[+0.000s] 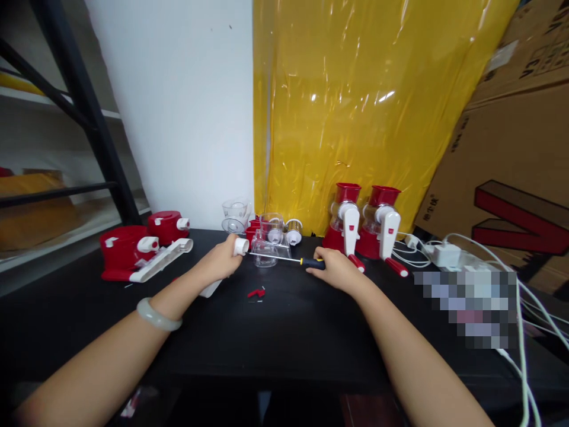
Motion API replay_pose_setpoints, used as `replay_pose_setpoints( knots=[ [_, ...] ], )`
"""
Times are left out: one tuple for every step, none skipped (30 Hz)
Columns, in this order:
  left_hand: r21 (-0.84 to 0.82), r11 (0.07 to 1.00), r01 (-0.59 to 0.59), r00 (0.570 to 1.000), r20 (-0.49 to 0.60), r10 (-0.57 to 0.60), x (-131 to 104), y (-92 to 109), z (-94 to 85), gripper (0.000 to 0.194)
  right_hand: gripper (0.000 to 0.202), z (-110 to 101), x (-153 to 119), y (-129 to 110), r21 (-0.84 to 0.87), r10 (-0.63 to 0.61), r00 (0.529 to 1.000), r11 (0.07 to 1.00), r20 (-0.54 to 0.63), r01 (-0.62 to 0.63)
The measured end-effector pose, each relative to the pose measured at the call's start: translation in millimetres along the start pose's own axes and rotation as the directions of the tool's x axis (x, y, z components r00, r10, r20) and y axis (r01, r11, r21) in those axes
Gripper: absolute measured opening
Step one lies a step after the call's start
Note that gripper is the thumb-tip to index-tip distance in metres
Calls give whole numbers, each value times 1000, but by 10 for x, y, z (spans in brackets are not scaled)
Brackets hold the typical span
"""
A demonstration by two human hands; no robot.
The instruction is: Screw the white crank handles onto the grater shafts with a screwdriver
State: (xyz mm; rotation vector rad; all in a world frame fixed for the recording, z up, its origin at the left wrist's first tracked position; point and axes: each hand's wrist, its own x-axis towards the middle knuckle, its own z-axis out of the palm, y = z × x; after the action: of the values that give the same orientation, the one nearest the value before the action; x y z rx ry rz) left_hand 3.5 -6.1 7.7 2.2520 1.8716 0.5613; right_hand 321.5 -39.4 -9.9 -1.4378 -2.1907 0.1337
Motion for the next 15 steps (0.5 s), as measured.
replay_pose_setpoints(
  knots=[
    [-2,1000,2,1000,-4,-2,3,-2,1,29,25,-3,-1,-17,18,2,1000,1000,-3,-2],
    [-3,1000,0,1000,-7,0,5,-3,0,29,27,-5,-1,-31,39,3,1000,999,-5,-3],
    [-4,1000,-1,1000,-10,1,6,-2,-2,29,28,-6,2,-42,61,4,1000,998,-8,-3],
    [-6,1000,0,1000,-8,0,6,0,-5,29,30,-5,6,-47,83,5,1000,997,-12,-4],
    [-8,1000,5,1000,-4,-5,6,3,-8,29,33,-1,13,-46,105,8,1000,994,-21,-6],
    [-11,1000,11,1000,-1,-11,6,5,-11,29,36,4,21,-40,130,15,999,991,-31,-11],
    [-13,1000,17,1000,1,-17,6,7,-13,30,38,11,30,-28,155,29,999,988,-44,-22],
    [-15,1000,20,1000,1,-20,7,7,-14,31,37,18,39,-14,182,51,997,982,-57,-40],
    [-17,1000,20,1000,-3,-21,9,6,-13,31,36,25,49,1,212,84,994,975,-67,-68],
    [-20,1000,17,1000,-10,-17,12,2,-12,32,33,30,57,16,248,127,989,963,-72,-106],
    [-21,1000,15,1000,-17,-15,16,-2,-11,32,31,35,65,28,292,178,981,944,-71,-151],
    [-21,1000,15,1000,-22,-16,19,-8,-10,33,29,38,72,38,345,233,970,918,-67,-197],
    [-21,1000,18,999,-26,-18,23,-13,-8,33,30,41,79,46,406,282,957,884,-65,-233],
    [-20,1000,21,999,-30,-22,25,-18,-7,33,31,44,86,52,472,320,945,845,-69,-251],
    [-20,1000,23,999,-32,-24,27,-21,-7,33,34,47,92,56,539,347,934,804,-81,-252]
  ],
)
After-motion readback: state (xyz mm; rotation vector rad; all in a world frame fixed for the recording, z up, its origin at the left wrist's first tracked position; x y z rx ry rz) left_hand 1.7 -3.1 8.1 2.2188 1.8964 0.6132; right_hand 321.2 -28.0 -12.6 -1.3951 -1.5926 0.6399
